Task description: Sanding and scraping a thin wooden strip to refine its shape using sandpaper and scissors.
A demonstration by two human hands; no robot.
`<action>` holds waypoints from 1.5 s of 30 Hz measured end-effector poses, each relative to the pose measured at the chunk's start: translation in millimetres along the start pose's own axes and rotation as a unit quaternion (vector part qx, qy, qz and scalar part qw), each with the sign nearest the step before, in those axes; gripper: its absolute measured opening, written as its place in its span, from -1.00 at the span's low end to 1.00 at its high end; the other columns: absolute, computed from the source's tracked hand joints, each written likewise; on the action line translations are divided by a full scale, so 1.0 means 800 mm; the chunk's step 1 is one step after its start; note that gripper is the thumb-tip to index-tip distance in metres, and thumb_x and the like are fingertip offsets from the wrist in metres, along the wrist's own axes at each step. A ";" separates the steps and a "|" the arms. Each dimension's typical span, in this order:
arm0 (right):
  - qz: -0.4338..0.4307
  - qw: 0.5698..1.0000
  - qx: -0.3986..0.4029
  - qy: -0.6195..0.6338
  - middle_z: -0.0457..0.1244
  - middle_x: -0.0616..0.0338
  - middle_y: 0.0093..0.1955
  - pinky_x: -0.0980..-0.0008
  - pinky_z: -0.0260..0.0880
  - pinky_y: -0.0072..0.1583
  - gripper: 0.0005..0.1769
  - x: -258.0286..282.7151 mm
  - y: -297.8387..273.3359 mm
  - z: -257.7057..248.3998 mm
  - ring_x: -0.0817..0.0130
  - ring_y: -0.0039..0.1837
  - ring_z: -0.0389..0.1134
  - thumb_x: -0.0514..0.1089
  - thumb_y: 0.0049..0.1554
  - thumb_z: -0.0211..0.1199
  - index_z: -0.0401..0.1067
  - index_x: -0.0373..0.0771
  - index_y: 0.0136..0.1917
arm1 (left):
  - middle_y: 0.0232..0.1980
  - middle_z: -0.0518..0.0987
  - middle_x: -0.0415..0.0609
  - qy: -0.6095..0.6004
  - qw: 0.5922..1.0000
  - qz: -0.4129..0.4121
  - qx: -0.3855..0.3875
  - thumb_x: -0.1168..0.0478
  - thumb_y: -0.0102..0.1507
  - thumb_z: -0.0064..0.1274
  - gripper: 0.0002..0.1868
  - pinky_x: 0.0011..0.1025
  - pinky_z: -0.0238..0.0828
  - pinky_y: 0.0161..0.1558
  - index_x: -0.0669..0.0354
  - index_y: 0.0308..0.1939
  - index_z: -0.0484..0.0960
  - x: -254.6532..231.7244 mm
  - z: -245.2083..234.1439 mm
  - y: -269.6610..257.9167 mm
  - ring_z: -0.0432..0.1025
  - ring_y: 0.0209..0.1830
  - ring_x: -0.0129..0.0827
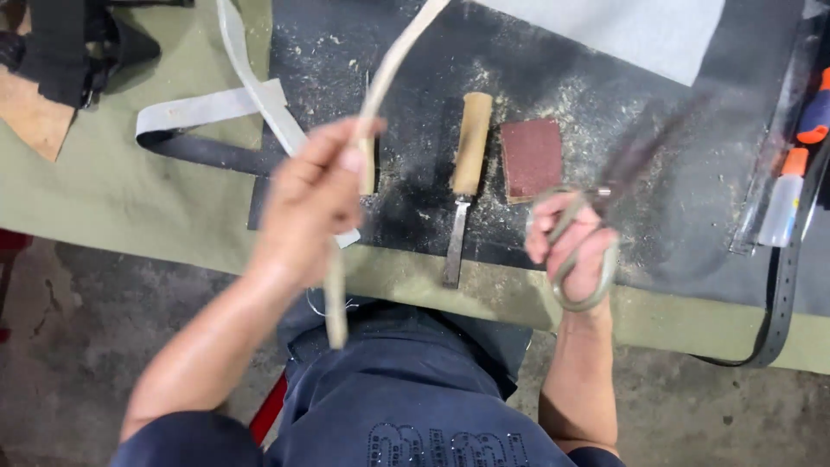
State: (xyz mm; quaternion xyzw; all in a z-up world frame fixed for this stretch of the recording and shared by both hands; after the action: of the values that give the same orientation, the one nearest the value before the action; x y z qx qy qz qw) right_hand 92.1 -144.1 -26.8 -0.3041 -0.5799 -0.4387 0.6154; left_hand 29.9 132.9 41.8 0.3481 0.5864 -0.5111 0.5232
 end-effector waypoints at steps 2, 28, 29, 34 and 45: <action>0.019 0.999 0.030 0.033 0.18 0.39 -0.12 0.70 0.33 -0.24 -0.33 -0.011 -0.009 0.015 0.71 -0.27 0.18 0.50 0.36 -0.23 0.33 -0.09 0.08 | -0.35 0.32 -0.35 -0.104 0.994 -0.006 0.037 0.23 0.43 -0.04 -0.71 -0.72 0.01 -0.64 0.02 0.24 0.54 0.029 0.033 0.003 0.05 -0.59 -0.71; 0.201 0.978 -0.045 0.040 0.12 0.03 -0.35 0.34 0.39 -0.55 0.09 -0.085 -0.123 0.025 0.26 -0.41 0.31 0.56 0.18 -0.15 0.35 -0.71 0.02 | -0.42 0.43 -0.13 -0.178 0.971 -0.021 0.156 0.11 0.38 0.13 -0.77 -0.65 0.38 -0.59 0.21 -0.07 0.61 0.135 0.129 0.052 0.36 -0.52 -0.59; 0.203 0.977 -0.046 0.040 0.12 0.03 -0.35 0.34 0.39 -0.55 0.09 -0.087 -0.130 0.025 0.26 -0.41 0.31 0.56 0.18 -0.15 0.35 -0.71 0.02 | -0.42 0.43 -0.13 -0.180 0.971 -0.022 0.156 0.11 0.38 0.13 -0.77 -0.65 0.38 -0.59 0.21 -0.07 0.61 0.135 0.128 0.053 0.36 -0.52 -0.59; 0.191 0.980 -0.028 -0.051 0.24 -0.18 -0.34 0.20 0.46 -0.51 -0.06 -0.046 -0.115 0.037 -0.13 -0.33 0.40 0.49 0.21 -0.20 0.45 -0.51 -0.08 | -0.30 0.53 0.01 -0.193 0.953 0.043 0.230 0.24 0.35 0.12 -0.79 -0.37 0.69 -0.36 0.29 0.00 0.57 0.128 0.132 0.048 0.53 -0.33 -0.46; 0.284 0.949 -0.082 -0.110 0.24 0.30 -0.26 0.47 0.14 -0.15 -0.14 0.038 -0.094 0.071 0.55 -0.22 0.16 0.61 -0.01 0.06 0.45 -0.24 -0.02 | -0.34 0.38 -0.20 -0.151 0.969 0.045 0.189 0.32 0.37 0.04 -0.91 -0.61 0.55 -0.40 0.10 -0.13 0.42 0.078 0.135 0.023 0.34 -0.46 -0.61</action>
State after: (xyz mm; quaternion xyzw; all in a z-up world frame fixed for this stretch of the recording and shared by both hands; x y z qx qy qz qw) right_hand -2.1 -131.7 0.7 -0.5523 -0.4954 -0.2557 0.6199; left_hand 62.4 25.0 -15.4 0.3859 0.3771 -0.6350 0.5529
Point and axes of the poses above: each hand's wrist, its own y-axis towards the middle knuckle, its own z-axis out of the palm, x = y × z, the point moved 4 cm from there along y, towards the middle knuckle
